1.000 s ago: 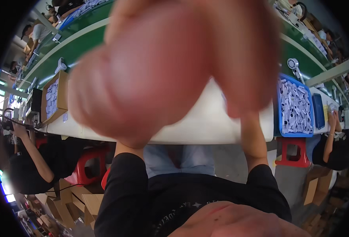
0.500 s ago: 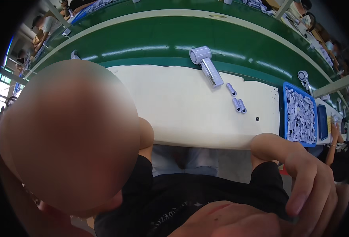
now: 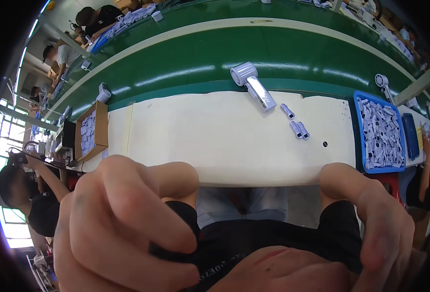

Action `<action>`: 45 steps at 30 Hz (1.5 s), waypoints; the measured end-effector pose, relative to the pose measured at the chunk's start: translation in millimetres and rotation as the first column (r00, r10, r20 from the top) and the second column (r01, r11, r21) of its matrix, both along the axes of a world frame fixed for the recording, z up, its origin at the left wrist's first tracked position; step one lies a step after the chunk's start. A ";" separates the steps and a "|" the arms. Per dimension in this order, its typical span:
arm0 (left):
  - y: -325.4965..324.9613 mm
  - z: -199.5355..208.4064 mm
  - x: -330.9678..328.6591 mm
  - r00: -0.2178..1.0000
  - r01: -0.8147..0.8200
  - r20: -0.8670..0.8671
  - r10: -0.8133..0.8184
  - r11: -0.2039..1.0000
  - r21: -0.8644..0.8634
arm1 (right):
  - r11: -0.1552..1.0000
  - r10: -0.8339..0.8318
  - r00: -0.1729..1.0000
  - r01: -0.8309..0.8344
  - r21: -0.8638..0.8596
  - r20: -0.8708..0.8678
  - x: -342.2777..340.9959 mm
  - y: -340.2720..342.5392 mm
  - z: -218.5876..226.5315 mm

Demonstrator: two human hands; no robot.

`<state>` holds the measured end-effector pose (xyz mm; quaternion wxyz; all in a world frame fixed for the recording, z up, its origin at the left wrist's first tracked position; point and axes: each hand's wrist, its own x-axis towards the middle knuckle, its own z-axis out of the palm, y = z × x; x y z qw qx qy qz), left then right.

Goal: Assembling small handheld electronic fans by inserting batteries and closing the plastic housings.

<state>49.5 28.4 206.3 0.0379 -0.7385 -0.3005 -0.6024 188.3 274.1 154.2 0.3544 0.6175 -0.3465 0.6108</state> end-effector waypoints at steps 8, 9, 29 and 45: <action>23.4 -33.9 20.8 0.951 0.272 0.041 -0.307 0.891 0.364 | 0.996 0.020 0.996 -0.027 0.082 0.087 -39.0 -51.8 32.6; 24.8 -38.9 20.6 0.898 0.407 -0.023 -0.439 0.811 0.421 | 0.994 0.037 0.994 -0.047 0.095 0.099 -11.9 -48.9 27.7; -1.8 -20.4 3.1 0.856 0.472 0.136 -0.499 0.862 0.186 | 0.986 -0.101 0.953 0.059 0.153 0.287 -6.3 -34.4 50.5; -8.6 -26.2 8.2 0.840 0.335 0.421 -0.343 0.937 0.096 | 0.907 -0.420 0.795 0.388 0.166 0.437 27.7 -18.2 51.6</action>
